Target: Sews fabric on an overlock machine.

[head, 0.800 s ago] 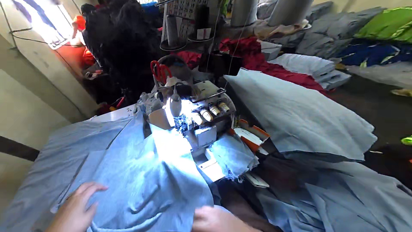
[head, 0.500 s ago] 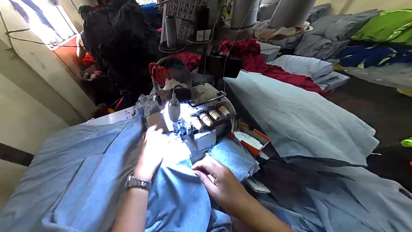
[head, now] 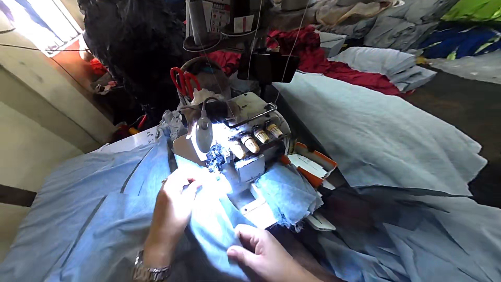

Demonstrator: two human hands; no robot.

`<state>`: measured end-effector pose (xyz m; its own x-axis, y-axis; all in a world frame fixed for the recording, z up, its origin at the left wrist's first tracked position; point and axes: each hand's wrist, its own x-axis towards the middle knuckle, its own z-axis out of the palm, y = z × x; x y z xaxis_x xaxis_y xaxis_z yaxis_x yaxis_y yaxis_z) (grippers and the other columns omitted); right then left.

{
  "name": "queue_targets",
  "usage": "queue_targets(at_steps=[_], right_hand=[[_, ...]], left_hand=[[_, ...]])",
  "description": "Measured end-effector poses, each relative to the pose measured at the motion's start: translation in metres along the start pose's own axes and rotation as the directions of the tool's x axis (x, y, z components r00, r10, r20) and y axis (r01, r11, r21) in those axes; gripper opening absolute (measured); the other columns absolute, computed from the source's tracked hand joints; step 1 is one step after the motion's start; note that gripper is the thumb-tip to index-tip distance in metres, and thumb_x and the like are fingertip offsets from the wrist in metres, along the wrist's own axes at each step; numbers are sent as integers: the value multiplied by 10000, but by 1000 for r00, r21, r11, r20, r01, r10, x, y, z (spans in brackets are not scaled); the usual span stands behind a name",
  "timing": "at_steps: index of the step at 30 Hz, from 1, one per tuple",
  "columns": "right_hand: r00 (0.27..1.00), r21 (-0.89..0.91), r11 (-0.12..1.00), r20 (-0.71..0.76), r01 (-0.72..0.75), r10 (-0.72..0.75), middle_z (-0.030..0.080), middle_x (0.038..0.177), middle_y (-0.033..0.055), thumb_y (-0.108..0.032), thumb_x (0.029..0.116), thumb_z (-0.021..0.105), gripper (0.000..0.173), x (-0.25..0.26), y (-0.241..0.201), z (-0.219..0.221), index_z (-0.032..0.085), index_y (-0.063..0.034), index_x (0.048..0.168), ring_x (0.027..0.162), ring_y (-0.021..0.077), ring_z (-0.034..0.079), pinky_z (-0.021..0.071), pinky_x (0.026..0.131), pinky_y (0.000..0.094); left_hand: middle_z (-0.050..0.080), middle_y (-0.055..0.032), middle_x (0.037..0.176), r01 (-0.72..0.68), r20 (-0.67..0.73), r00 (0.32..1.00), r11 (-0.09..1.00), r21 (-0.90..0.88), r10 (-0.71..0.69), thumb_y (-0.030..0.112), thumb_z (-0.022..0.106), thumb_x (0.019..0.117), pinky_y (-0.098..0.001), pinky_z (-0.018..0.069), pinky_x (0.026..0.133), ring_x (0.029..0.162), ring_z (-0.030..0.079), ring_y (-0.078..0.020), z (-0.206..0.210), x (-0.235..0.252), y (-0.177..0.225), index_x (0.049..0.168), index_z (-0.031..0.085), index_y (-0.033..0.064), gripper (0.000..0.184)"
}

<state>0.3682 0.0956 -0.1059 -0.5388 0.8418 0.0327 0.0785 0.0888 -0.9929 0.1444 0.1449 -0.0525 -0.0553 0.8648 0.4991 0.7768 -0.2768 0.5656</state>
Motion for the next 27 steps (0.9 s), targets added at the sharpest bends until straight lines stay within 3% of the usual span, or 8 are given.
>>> queue_targets(at_steps=[2, 4, 8, 11, 13, 17, 21, 27], right_hand=[[973, -414, 909, -181, 57, -144, 705, 1019, 70, -232, 969, 645, 211, 3, 21, -2, 753, -55, 930, 1007, 196, 662, 544, 895, 393], [945, -586, 808, -229, 58, -234, 699, 1182, 105, -223, 958, 633, 205, 8, 36, -7, 770, -83, 899, 1149, 283, 643, 531, 987, 460], [980, -468, 883, -154, 42, -128, 702, 902, 104, -223, 969, 640, 253, 1, 37, -13, 733, -25, 843, 904, 210, 684, 564, 821, 356], [993, -425, 905, -111, -5, -47, 696, 879, 122, -241, 969, 658, 290, -10, 33, -13, 730, -3, 820, 866, 226, 682, 561, 791, 379], [992, -407, 913, -125, -26, -28, 693, 842, 134, -231, 960, 672, 288, -15, 33, -12, 710, 6, 801, 825, 232, 682, 558, 766, 390], [982, -375, 922, -188, -98, 28, 665, 757, 119, -209, 949, 691, 218, -17, 22, -12, 664, 5, 916, 703, 207, 656, 543, 663, 382], [965, -454, 891, -237, -5, -115, 653, 726, 80, -203, 937, 710, 185, -5, 18, -17, 651, -28, 956, 638, 178, 638, 544, 596, 357], [919, -588, 806, -278, 66, -279, 667, 747, 22, -218, 913, 685, 153, 39, 6, -18, 664, -81, 975, 657, 144, 665, 578, 598, 345]], left_hand=[[710, -12, 923, 54, 24, 998, 999, 0, -54, 198, 686, 925, -337, 567, 866, 923, 675, -114, 21, 1, -7, 942, 749, 89, 127], [724, -8, 958, 81, 22, 997, 997, -19, -80, 220, 678, 942, -379, 547, 934, 987, 679, -136, 35, 1, -8, 970, 759, 110, 139], [723, 30, 906, 104, 17, 995, 994, -36, -103, 256, 694, 921, -414, 525, 942, 953, 676, -124, 43, -1, -6, 924, 769, 139, 139], [728, 76, 924, 63, 35, 997, 997, -37, -62, 261, 704, 914, -419, 505, 980, 977, 671, -99, 45, -8, -6, 916, 767, 181, 101], [746, 57, 982, -52, 26, 998, 993, 109, 50, 302, 665, 946, -482, 475, 1002, 1020, 679, -148, 45, -16, 0, 941, 793, 211, 158], [767, -13, 1024, -151, -8, 985, 881, 449, 173, 239, 586, 988, -472, 546, 836, 929, 723, -213, 47, -32, 26, 1051, 810, 211, 235], [764, -45, 1125, -20, 4, 1000, 945, 328, 19, 253, 484, 1013, -493, 557, 934, 1076, 717, -253, 54, -40, 22, 1148, 768, 119, 341], [685, -160, 1186, 189, 232, 933, 922, 337, -276, 221, 545, 1005, -576, 516, 961, 1131, 657, -351, 38, 22, 9, 1221, 674, 77, 289]])
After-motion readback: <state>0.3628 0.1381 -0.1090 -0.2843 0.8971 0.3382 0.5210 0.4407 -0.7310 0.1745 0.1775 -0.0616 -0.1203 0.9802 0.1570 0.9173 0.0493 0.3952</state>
